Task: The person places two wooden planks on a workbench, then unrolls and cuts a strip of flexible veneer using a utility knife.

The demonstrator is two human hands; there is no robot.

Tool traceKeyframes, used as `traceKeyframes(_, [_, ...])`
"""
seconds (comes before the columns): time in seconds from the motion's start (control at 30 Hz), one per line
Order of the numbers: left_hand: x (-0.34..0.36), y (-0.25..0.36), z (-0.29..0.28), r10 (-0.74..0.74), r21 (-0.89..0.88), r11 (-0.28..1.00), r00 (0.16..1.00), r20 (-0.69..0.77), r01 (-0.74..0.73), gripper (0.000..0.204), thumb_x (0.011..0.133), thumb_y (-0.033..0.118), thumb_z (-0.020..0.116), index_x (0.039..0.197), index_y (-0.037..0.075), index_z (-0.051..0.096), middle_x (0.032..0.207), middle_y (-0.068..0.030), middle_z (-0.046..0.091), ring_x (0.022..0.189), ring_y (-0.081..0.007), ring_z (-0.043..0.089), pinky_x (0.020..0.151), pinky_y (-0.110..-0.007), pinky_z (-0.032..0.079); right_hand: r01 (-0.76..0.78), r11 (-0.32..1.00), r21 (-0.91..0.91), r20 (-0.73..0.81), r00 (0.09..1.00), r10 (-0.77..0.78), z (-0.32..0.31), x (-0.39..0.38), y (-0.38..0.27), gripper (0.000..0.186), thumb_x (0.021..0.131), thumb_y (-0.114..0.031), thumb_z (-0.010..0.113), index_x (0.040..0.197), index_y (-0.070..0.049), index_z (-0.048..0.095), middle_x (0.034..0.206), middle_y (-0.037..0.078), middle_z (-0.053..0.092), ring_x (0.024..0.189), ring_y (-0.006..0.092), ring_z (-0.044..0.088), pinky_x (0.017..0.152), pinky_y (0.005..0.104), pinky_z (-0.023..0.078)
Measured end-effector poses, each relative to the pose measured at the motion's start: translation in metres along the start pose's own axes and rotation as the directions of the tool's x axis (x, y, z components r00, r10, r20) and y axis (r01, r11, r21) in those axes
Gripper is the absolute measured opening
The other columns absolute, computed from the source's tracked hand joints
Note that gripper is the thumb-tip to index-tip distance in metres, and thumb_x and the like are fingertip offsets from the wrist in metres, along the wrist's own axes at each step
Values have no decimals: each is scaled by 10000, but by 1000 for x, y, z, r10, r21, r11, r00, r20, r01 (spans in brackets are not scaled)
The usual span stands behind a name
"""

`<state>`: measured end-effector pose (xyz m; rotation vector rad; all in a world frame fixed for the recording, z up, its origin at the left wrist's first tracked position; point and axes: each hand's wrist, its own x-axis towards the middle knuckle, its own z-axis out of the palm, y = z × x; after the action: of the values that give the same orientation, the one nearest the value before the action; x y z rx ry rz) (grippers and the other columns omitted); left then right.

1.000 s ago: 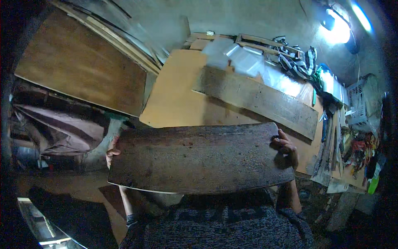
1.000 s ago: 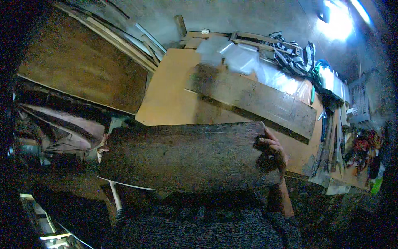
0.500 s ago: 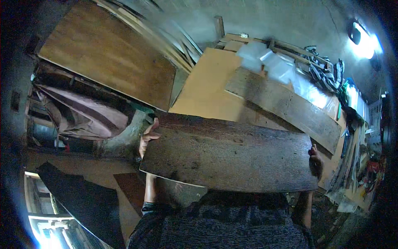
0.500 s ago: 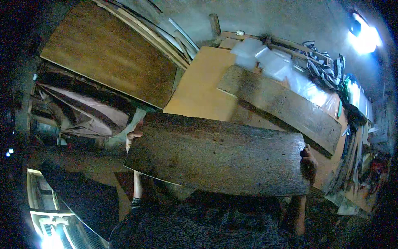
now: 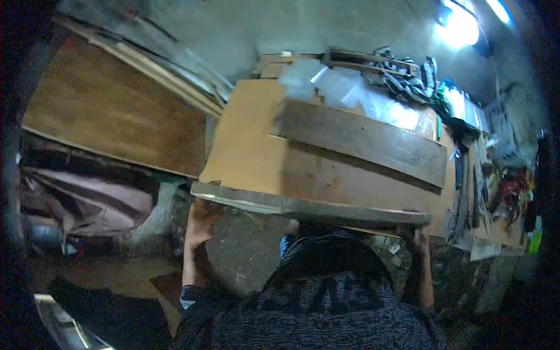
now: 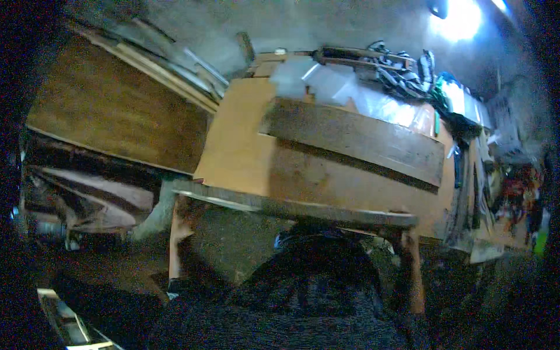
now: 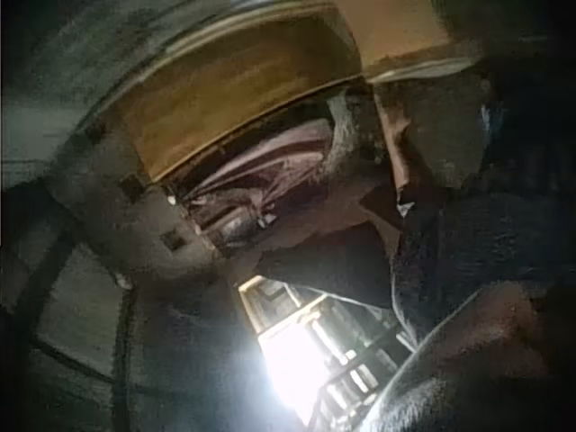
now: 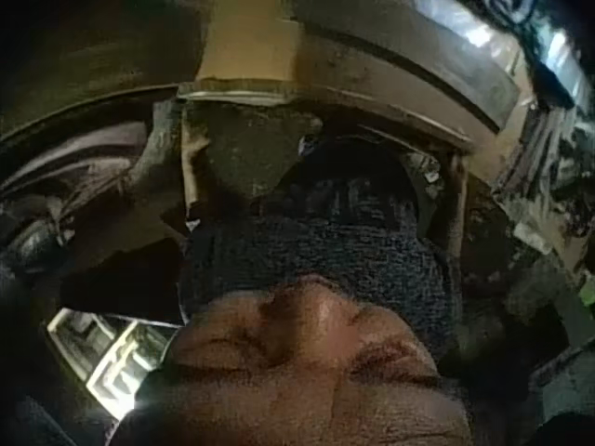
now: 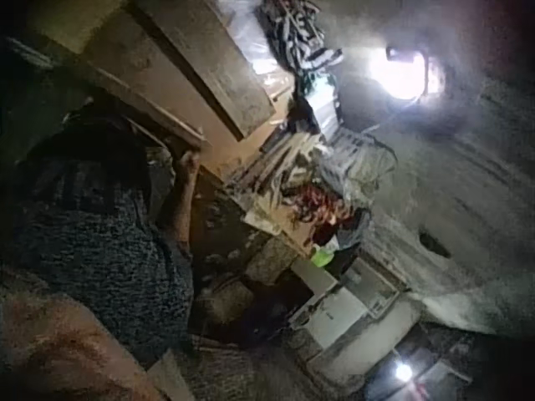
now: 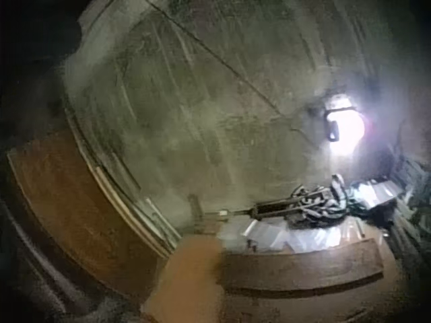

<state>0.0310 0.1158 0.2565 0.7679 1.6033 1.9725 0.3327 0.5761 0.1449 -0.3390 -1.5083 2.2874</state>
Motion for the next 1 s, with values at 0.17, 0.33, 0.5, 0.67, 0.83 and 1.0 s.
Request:
traceKeyframes(0.17, [56,-4,42,-162,371,906,977,-139,203,664,782,144,694,1358,51,378,1299,-88,470,1208,-213,428,1000,-360,349,110,305,-946,92,993,-74,-61,-40,36,500,801,-343,660,1152,-20,512,998,105,608,873,237,596,697,380,501])
traceKeyframes(0.33, [86,-37,34,-174,490,836,966,-192,248,543,802,81,651,1296,11,438,1209,-74,538,1074,-201,513,948,-330,381,-293,955,-48,-372,893,255,-39,-19,51,403,862,-283,620,1136,-3,528,1009,93,604,870,224,603,746,381,504])
traceKeyframes(0.5, [111,-55,44,-178,316,909,938,-297,273,571,838,235,675,1313,20,442,1227,-78,500,1111,-176,459,985,-321,344,-388,921,35,-431,826,365,-76,-27,96,448,872,-352,626,1139,-7,524,1003,93,600,860,216,600,764,382,508])
traceKeyframes(0.67, [103,-77,49,-330,153,910,897,-296,385,649,883,367,604,1389,74,323,1356,-137,410,1258,-272,394,1027,-384,316,-207,975,-77,-500,855,142,-72,-48,111,449,894,-370,590,1137,2,532,1030,94,605,871,212,600,763,362,511])
traceKeyframes(0.83, [84,-113,52,-426,116,880,874,-234,460,568,906,330,573,1367,76,359,1376,-152,393,1220,-266,442,984,-369,364,-140,990,13,-553,824,124,-80,-65,144,432,921,-349,551,1163,8,527,1084,102,605,919,231,604,787,372,510])
traceKeyframes(1.0, [71,-126,63,-560,94,805,802,-207,586,499,923,266,553,1355,84,383,1303,-118,458,1125,-233,507,957,-354,384,-238,832,502,-441,757,482,-37,-55,114,425,920,-350,549,1177,-12,544,1127,97,600,1003,236,586,870,401,485])
